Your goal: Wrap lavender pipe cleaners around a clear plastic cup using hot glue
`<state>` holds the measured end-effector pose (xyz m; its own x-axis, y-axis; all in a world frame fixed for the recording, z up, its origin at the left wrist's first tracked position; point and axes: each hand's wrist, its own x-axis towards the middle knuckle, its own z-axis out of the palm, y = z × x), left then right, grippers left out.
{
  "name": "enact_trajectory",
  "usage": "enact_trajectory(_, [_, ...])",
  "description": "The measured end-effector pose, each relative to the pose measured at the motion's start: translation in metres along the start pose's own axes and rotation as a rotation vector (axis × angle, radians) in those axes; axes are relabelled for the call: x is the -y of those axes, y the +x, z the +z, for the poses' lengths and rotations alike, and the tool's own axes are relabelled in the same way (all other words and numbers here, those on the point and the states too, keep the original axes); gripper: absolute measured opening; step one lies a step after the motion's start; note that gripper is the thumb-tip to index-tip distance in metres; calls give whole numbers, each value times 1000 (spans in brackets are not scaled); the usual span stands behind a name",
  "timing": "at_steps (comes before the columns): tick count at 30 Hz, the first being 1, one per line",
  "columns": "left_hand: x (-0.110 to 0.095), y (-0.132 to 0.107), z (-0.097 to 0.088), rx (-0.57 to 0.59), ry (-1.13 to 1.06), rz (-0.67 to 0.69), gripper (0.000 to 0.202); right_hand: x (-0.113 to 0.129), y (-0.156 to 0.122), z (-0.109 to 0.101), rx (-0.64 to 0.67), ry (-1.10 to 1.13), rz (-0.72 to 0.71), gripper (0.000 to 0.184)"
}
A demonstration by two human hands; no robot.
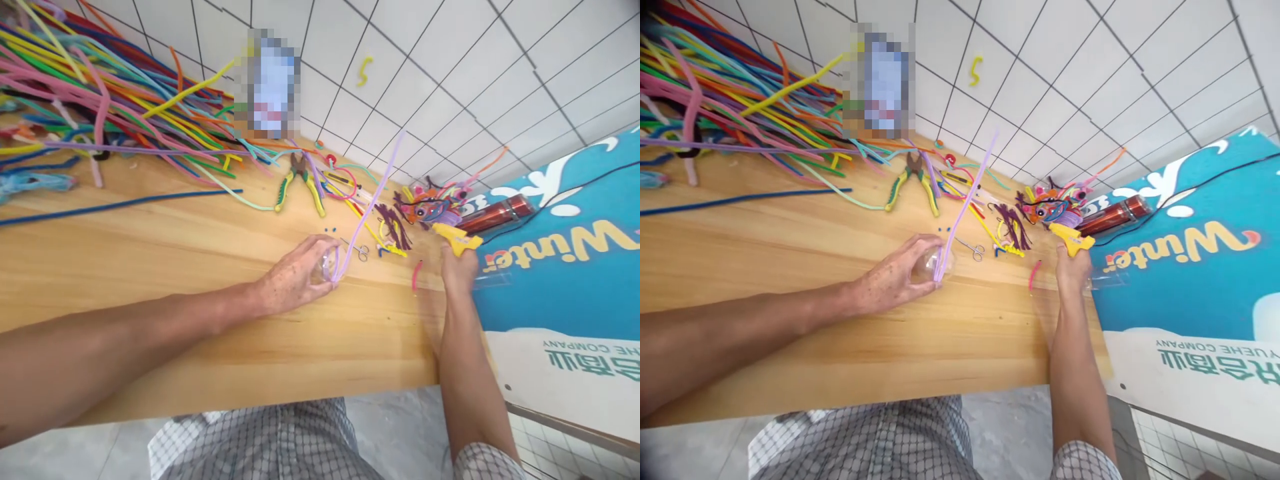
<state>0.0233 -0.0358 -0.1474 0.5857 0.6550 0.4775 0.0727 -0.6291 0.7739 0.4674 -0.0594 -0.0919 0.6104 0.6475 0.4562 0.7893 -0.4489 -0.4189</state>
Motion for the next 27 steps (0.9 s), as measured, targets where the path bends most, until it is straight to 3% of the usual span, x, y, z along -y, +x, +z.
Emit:
enact_trajectory(4, [-1, 0, -1, 7, 6, 2, 66, -10, -7, 24, -14, -18, 145, 23])
enact_trajectory(6, [0, 0, 0, -4, 9, 4, 65, -11, -10, 23, 1, -3, 163, 27])
enact_trajectory(10, [-1, 1, 1, -4, 0, -8, 64, -1, -16, -8, -78, 18, 128, 41])
enact_trajectory(13, [-1, 2, 1, 8, -14, 4, 65, 27, -31, -34, -133, 72, 6, 40])
enact_trajectory(15, [-1, 2, 1, 12, -13, 5, 64, 56, -50, -41, 59, 277, -142, 38])
enact_trajectory(17, [-1, 2, 2, 16, -8, -3, 65, 91, -75, -38, 364, 583, -231, 40])
enact_trajectory(18, [-1, 2, 2, 16, -8, -6, 65, 108, -88, -34, 448, 703, -280, 43])
enact_trajectory(20, [-1, 3, 3, 11, -14, -13, 65, 139, -110, -23, 632, 770, -385, 48])
enact_trajectory(23, [-1, 4, 5, -8, -26, 1, 61, 166, -129, -11, 785, 842, -426, 47])
enact_trajectory(27, [0, 6, 7, -30, -47, 41, 56, 170, -132, -3, 922, 888, -396, 35])
